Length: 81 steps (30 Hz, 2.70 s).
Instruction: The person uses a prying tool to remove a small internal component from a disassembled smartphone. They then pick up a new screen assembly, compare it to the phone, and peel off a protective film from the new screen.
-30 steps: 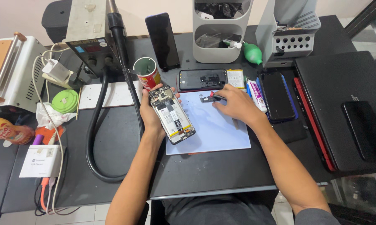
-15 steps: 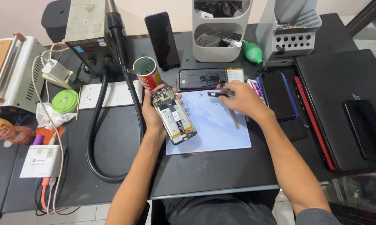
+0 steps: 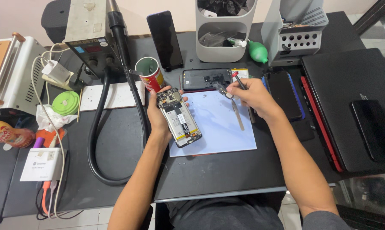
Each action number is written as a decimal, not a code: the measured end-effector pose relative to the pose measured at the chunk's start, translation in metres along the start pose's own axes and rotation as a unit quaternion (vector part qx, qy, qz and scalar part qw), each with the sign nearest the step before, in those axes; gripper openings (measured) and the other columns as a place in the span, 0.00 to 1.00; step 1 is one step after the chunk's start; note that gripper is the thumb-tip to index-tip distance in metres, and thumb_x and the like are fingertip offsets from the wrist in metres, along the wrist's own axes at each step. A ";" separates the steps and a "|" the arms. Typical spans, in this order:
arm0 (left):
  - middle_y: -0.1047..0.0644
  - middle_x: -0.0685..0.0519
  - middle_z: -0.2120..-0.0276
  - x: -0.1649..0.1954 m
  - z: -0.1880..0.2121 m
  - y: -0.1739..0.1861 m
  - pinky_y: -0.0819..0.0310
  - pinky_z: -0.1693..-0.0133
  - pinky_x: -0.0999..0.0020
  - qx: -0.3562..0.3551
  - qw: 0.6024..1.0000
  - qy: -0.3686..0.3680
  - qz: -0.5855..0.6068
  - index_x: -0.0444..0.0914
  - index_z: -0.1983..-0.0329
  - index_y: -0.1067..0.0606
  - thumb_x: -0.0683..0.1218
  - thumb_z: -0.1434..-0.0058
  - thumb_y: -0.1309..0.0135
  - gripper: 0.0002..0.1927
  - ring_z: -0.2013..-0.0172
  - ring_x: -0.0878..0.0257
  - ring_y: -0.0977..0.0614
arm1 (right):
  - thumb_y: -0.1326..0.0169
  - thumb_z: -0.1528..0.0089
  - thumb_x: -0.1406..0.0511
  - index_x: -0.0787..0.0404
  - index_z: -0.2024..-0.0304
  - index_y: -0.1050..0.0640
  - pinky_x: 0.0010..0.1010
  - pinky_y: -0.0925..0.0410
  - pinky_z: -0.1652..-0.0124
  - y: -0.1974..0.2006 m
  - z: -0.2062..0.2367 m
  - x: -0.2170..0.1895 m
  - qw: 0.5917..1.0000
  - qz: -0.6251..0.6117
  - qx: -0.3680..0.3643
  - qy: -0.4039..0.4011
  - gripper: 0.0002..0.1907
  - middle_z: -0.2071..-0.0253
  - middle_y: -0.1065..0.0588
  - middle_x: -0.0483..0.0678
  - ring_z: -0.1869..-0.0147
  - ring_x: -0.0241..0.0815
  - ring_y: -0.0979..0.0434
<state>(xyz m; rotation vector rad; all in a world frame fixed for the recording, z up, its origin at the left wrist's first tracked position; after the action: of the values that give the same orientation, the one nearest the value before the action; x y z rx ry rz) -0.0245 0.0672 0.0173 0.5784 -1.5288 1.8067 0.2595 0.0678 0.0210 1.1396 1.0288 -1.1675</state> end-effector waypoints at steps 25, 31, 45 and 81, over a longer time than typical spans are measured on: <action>0.22 0.37 0.53 -0.003 0.001 -0.001 0.17 0.60 0.53 -0.001 1.000 0.012 -0.021 0.36 0.39 0.34 0.64 0.28 0.72 0.32 0.60 0.48 0.16 | 0.46 0.35 0.69 0.67 0.53 0.24 0.45 0.29 0.55 -0.032 0.015 -0.022 0.887 0.368 0.120 0.252 0.09 0.55 0.21 0.57 0.51 0.61 0.21; 0.22 0.36 0.53 -0.003 0.000 -0.002 0.16 0.58 0.53 -0.005 1.000 0.009 -0.011 0.35 0.39 0.34 0.63 0.28 0.72 0.32 0.59 0.48 0.16 | 0.46 0.35 0.70 0.68 0.53 0.23 0.40 0.28 0.52 -0.024 0.009 -0.020 0.924 0.295 0.092 0.225 0.09 0.56 0.20 0.57 0.50 0.54 0.18; 0.22 0.37 0.53 -0.002 0.001 -0.002 0.17 0.60 0.52 -0.003 1.000 0.013 -0.016 0.36 0.39 0.34 0.63 0.28 0.73 0.32 0.60 0.49 0.16 | 0.48 0.34 0.71 0.66 0.56 0.22 0.37 0.28 0.61 -0.036 0.022 -0.036 0.933 0.290 0.065 0.203 0.06 0.59 0.25 0.52 0.63 0.48 0.19; 0.21 0.39 0.55 -0.007 0.000 -0.001 0.18 0.60 0.51 -0.005 0.999 0.022 -0.024 0.36 0.40 0.34 0.64 0.29 0.72 0.31 0.61 0.49 0.17 | 0.43 0.34 0.73 0.66 0.53 0.24 0.40 0.28 0.57 -0.044 0.022 -0.032 0.855 0.344 0.128 0.367 0.07 0.53 0.25 0.51 0.52 0.55 0.20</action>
<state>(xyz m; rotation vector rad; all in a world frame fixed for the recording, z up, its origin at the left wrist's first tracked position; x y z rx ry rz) -0.0192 0.0661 0.0131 0.5627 -1.4802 1.7634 0.2125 0.0488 0.0500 2.0435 0.8785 -0.2665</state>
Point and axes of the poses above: each hand's wrist, its own z-axis away from the middle knuckle, its own y-axis out of the back of the hand, x = y × z, the point moved 6 cm from there along -z, towards the middle knuckle
